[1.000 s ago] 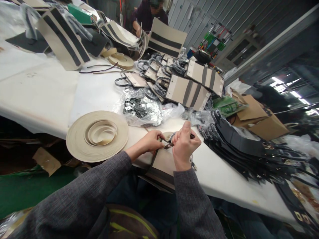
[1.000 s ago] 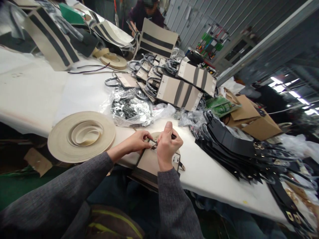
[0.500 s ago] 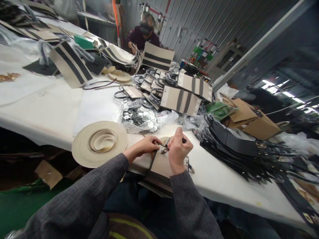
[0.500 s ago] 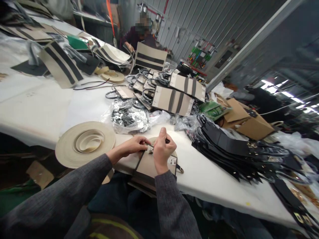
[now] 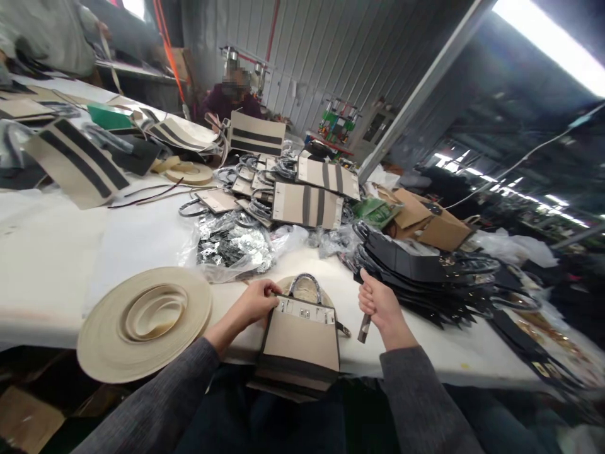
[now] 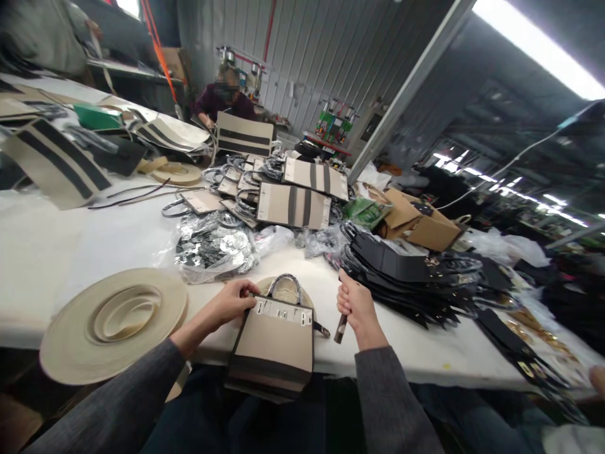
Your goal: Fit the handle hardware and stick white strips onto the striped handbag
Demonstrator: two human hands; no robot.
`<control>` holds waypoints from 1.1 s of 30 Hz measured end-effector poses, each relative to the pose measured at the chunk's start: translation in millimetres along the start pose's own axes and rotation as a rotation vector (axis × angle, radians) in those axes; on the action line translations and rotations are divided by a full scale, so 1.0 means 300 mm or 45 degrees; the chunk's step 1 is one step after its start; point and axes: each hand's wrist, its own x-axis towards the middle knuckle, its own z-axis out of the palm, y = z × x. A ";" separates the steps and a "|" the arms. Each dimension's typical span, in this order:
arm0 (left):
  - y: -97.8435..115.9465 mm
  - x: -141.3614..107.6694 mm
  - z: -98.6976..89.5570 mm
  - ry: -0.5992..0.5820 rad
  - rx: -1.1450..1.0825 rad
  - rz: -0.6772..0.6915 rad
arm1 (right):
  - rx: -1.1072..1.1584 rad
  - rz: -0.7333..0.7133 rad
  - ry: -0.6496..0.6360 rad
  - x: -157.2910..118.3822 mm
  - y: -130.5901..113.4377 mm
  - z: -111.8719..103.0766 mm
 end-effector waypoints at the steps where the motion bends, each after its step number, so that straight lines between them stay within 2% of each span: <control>1: -0.002 0.004 0.000 0.004 0.009 -0.004 | -0.173 -0.004 0.069 0.036 0.016 -0.048; 4: -0.003 0.006 -0.002 0.004 0.019 0.006 | -0.496 -0.027 0.208 0.141 0.057 -0.121; 7: 0.002 -0.009 -0.009 0.010 0.018 0.036 | -0.680 -0.127 0.288 0.213 0.073 -0.124; 10: 0.008 -0.023 -0.012 0.033 0.020 0.031 | -0.834 -0.349 0.381 0.201 0.080 -0.102; 12: 0.010 -0.026 -0.011 0.044 0.020 0.033 | -0.971 -0.540 0.407 0.133 0.097 -0.083; 14: 0.012 -0.025 -0.009 0.049 0.025 0.034 | -1.075 -0.598 0.240 0.028 0.127 -0.061; 17: 0.017 -0.023 -0.005 0.051 0.047 0.012 | -0.994 -0.432 -0.188 -0.130 0.185 -0.024; 18: 0.019 -0.023 -0.004 0.055 0.049 0.003 | -0.964 -0.403 -0.247 -0.166 0.203 -0.012; 20: 0.022 -0.028 -0.001 0.060 0.046 -0.009 | -0.955 -0.426 -0.227 -0.202 0.235 0.006; 25: 0.023 -0.047 0.014 0.091 0.025 -0.010 | -0.978 -0.545 -0.121 -0.139 0.266 0.033; 33: 0.043 -0.072 0.059 0.216 0.025 -0.095 | -0.927 -0.607 -0.208 -0.024 0.247 0.059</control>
